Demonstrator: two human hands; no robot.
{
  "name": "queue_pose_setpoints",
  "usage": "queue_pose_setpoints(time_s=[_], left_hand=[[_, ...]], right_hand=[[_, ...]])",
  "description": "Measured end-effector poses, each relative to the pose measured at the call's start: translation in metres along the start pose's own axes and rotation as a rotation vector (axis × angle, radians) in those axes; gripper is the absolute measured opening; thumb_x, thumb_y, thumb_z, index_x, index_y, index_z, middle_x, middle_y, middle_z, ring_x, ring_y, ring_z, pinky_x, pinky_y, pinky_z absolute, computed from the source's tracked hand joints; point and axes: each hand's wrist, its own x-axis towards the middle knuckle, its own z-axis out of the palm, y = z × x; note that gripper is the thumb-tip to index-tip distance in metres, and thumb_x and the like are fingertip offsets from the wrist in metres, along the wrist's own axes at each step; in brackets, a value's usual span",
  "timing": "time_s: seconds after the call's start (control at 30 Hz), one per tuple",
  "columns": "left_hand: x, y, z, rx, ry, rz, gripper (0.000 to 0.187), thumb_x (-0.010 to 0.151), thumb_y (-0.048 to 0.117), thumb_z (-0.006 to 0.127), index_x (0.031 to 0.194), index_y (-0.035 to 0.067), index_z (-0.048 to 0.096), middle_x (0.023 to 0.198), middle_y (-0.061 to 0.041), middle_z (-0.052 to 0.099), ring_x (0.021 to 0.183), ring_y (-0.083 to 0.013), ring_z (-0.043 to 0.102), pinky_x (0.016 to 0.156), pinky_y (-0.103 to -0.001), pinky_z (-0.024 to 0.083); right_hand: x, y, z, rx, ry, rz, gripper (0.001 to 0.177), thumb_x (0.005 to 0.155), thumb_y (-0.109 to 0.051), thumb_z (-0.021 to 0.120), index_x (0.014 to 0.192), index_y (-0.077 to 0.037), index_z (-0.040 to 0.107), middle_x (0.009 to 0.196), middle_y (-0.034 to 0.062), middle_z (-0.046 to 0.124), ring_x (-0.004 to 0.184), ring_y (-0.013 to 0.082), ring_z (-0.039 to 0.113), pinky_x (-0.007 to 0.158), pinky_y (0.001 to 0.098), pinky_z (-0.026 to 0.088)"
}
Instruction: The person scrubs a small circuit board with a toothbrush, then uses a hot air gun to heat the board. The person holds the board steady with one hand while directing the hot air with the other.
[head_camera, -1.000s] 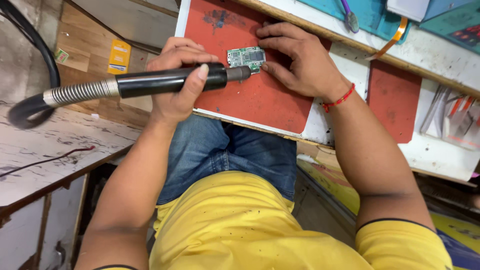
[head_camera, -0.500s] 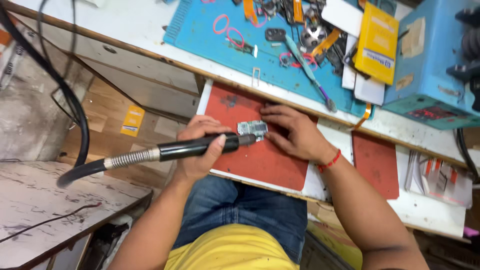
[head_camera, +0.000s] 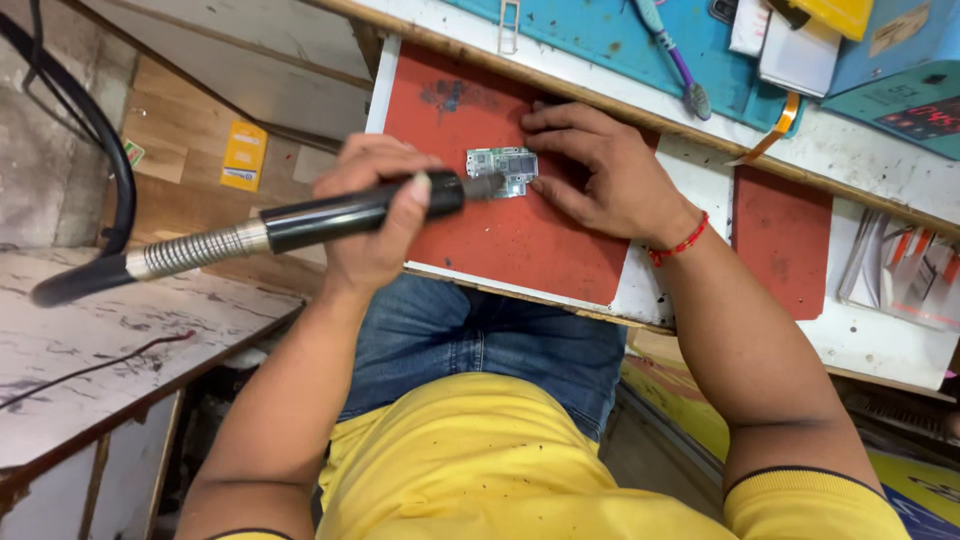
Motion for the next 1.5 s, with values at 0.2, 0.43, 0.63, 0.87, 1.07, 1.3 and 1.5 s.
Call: queue_pose_setpoints(time_s=[0.2,0.43,0.63,0.87,1.07,1.3,1.5], left_hand=[[0.001,-0.005,0.0,-0.059,-0.11,0.077,0.024,0.097,0.022,0.071,0.106,0.0,0.072,0.106,-0.012,0.076,0.103,-0.026,0.068,0.098,-0.036,0.055],[0.0,-0.005,0.002,-0.058,0.013,-0.022,0.023,0.101,0.023,0.069,0.107,0.001,0.071,0.109,-0.01,0.075,0.106,-0.0237,0.069,0.102,-0.037,0.056],[0.002,-0.003,0.0,-0.047,-0.044,-0.001,0.022,0.1,0.023,0.07,0.109,0.003,0.073,0.107,-0.01,0.076,0.104,-0.0229,0.066,0.099,-0.036,0.055],[0.005,-0.003,0.002,-0.05,-0.028,0.032,0.023,0.1,0.022,0.072,0.112,0.003,0.072,0.112,-0.011,0.075,0.108,-0.0233,0.066,0.101,-0.036,0.054],[0.006,-0.006,-0.003,-0.031,-0.036,0.017,0.021,0.102,0.019,0.072,0.113,0.002,0.073,0.11,-0.009,0.076,0.109,-0.023,0.068,0.104,-0.036,0.054],[0.003,-0.008,0.001,-0.06,-0.119,0.125,0.025,0.096,0.024,0.073,0.108,0.002,0.072,0.108,-0.011,0.076,0.106,-0.0244,0.067,0.101,-0.037,0.054],[0.003,-0.01,0.002,-0.07,-0.051,0.029,0.025,0.1,0.026,0.071,0.11,0.003,0.072,0.111,-0.01,0.077,0.106,-0.021,0.068,0.101,-0.037,0.056]], right_hand=[[0.002,-0.004,-0.002,-0.002,0.004,-0.016,0.036,0.089,-0.008,0.078,0.123,0.002,0.07,0.139,0.0157,0.063,0.131,0.0336,0.062,0.111,0.0409,0.053],[-0.004,0.007,-0.002,-0.045,0.0,-0.009,0.039,0.086,-0.009,0.077,0.123,0.002,0.07,0.138,0.0156,0.064,0.129,0.033,0.063,0.109,0.0397,0.054],[-0.008,0.013,0.003,-0.047,-0.018,-0.032,0.044,0.084,-0.006,0.073,0.128,0.0,0.069,0.143,0.0179,0.059,0.131,0.0353,0.06,0.11,0.0418,0.053],[-0.005,0.008,0.003,-0.049,-0.001,-0.033,0.043,0.089,-0.009,0.077,0.13,0.0,0.068,0.143,0.0174,0.06,0.131,0.0355,0.06,0.11,0.0417,0.052],[-0.003,0.008,0.003,-0.063,0.002,-0.027,0.039,0.092,-0.009,0.078,0.129,0.0,0.069,0.141,0.0161,0.061,0.13,0.0351,0.061,0.109,0.0414,0.053],[-0.009,0.016,0.005,-0.056,0.017,-0.053,0.038,0.089,-0.007,0.076,0.126,0.001,0.07,0.14,0.0167,0.062,0.131,0.0347,0.062,0.111,0.0416,0.053],[-0.01,0.02,0.004,-0.082,0.023,-0.045,0.035,0.09,-0.007,0.076,0.123,0.001,0.07,0.138,0.0159,0.064,0.129,0.0334,0.064,0.108,0.0401,0.055]])
